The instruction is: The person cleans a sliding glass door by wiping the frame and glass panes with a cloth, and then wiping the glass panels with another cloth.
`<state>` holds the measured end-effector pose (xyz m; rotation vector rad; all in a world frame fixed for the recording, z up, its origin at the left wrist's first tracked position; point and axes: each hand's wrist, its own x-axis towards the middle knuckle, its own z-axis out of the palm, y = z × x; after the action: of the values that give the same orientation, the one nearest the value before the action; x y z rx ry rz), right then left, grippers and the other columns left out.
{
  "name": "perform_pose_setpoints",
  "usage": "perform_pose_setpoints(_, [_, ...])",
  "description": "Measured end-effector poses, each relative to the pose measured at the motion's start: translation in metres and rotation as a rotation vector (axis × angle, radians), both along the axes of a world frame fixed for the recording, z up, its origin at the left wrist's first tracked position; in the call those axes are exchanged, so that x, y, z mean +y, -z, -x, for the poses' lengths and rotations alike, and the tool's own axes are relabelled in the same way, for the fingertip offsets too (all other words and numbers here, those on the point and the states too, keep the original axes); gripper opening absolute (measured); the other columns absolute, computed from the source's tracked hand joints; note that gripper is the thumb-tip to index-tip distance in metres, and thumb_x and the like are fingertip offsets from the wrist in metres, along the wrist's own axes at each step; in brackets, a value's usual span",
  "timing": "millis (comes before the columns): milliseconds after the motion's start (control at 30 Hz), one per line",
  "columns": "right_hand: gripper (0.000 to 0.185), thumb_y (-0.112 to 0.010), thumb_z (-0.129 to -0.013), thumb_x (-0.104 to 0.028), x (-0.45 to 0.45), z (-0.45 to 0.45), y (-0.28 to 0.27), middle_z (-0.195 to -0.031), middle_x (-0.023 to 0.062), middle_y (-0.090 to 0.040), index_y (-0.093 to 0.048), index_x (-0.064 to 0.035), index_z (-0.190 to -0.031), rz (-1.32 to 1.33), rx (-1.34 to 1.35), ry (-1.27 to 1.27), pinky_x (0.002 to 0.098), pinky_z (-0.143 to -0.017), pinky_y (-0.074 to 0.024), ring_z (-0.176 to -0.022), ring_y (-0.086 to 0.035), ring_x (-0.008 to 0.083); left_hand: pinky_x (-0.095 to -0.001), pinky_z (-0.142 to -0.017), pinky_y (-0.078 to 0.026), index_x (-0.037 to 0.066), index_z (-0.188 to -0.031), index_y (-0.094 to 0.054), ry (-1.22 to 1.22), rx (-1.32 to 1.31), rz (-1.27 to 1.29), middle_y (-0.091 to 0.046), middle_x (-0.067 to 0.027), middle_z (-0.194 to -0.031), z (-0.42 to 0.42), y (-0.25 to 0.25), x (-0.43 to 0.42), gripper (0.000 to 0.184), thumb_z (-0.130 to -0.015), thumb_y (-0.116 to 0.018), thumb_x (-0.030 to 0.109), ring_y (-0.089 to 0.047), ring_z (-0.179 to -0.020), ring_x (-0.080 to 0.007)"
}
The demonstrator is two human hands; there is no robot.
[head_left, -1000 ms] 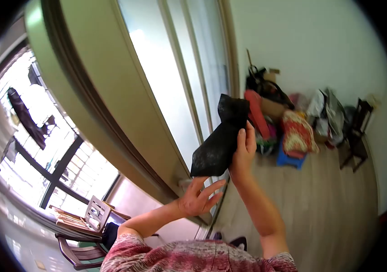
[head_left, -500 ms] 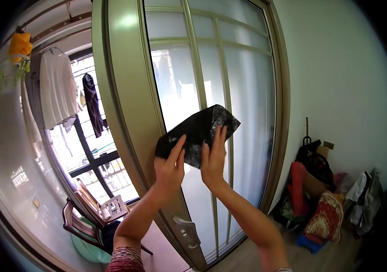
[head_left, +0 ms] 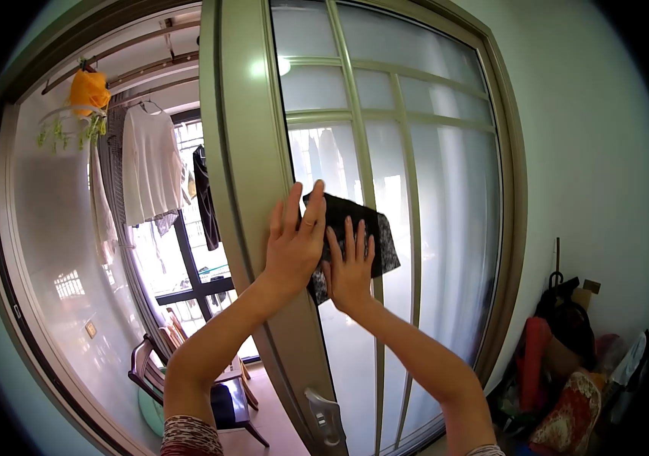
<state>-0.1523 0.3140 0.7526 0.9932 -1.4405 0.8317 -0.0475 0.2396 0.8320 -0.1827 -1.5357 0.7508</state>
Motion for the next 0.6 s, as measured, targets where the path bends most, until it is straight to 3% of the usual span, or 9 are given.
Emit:
perform_pose_setpoints(133, [0.059, -0.056, -0.083, -0.025, -0.008, 0.021, -0.064, -0.144, 0.0226, -0.025, -0.037, -0.0017, -0.134, 0.017, 0.172, -0.024, 0.0577, -0.105, -0.0117, -0.134, -0.018, 0.0424, -0.0507, -0.106, -0.025, -0.011, -0.116, -0.052, -0.035, -0.017, 0.087, -0.030, -0.0137, -0.144, 0.002, -0.026, -0.001, 0.044, -0.074, -0.055, -0.001, -0.022, -0.135, -0.0374])
perform_pose_setpoints(233, [0.055, -0.049, -0.087, -0.031, -0.013, 0.029, -0.113, -0.143, 0.0220, -0.027, -0.037, -0.0031, -0.133, 0.075, 0.255, -0.014, 0.0587, -0.104, -0.0128, -0.135, -0.018, 0.0421, -0.0507, -0.104, -0.030, -0.021, -0.110, -0.047, 0.105, -0.129, 0.053, -0.026, -0.0167, -0.144, 0.003, -0.050, -0.001, 0.040, -0.074, -0.053, -0.005, -0.020, -0.134, -0.0403])
perform_pose_setpoints(400, [0.043, -0.044, -0.089, -0.033, -0.021, 0.039, -0.195, -0.141, 0.0233, -0.031, -0.049, -0.0112, -0.126, 0.145, 0.394, 0.021, 0.0636, -0.100, -0.0153, -0.133, -0.019, 0.0445, -0.0490, -0.106, -0.027, -0.020, -0.108, -0.049, -0.054, -0.138, 0.025, -0.027, -0.0227, -0.142, 0.011, -0.091, -0.007, 0.039, -0.072, -0.050, -0.006, -0.022, -0.133, -0.0407])
perform_pose_setpoints(500, [0.041, -0.043, -0.089, -0.034, -0.021, 0.051, -0.244, -0.141, 0.0224, -0.032, -0.050, -0.0132, -0.124, 0.180, 0.458, 0.043, 0.0648, -0.099, -0.0160, -0.132, -0.022, 0.0452, -0.0443, -0.108, -0.024, -0.019, -0.121, -0.038, -0.067, -0.018, 0.021, -0.027, -0.0312, -0.138, 0.035, -0.127, -0.017, 0.049, -0.076, -0.047, -0.003, -0.022, -0.132, -0.0432])
perform_pose_setpoints(600, [0.043, -0.042, -0.088, -0.035, -0.019, 0.065, -0.286, -0.141, 0.0216, -0.032, -0.048, -0.0149, -0.126, 0.180, 0.455, 0.042, 0.0664, -0.099, -0.0155, -0.132, -0.020, 0.0464, -0.0442, -0.109, -0.022, -0.017, -0.127, -0.031, -0.097, 0.033, -0.025, -0.027, -0.0322, -0.137, 0.050, -0.164, -0.008, 0.056, -0.078, -0.048, 0.003, -0.022, -0.132, -0.0432])
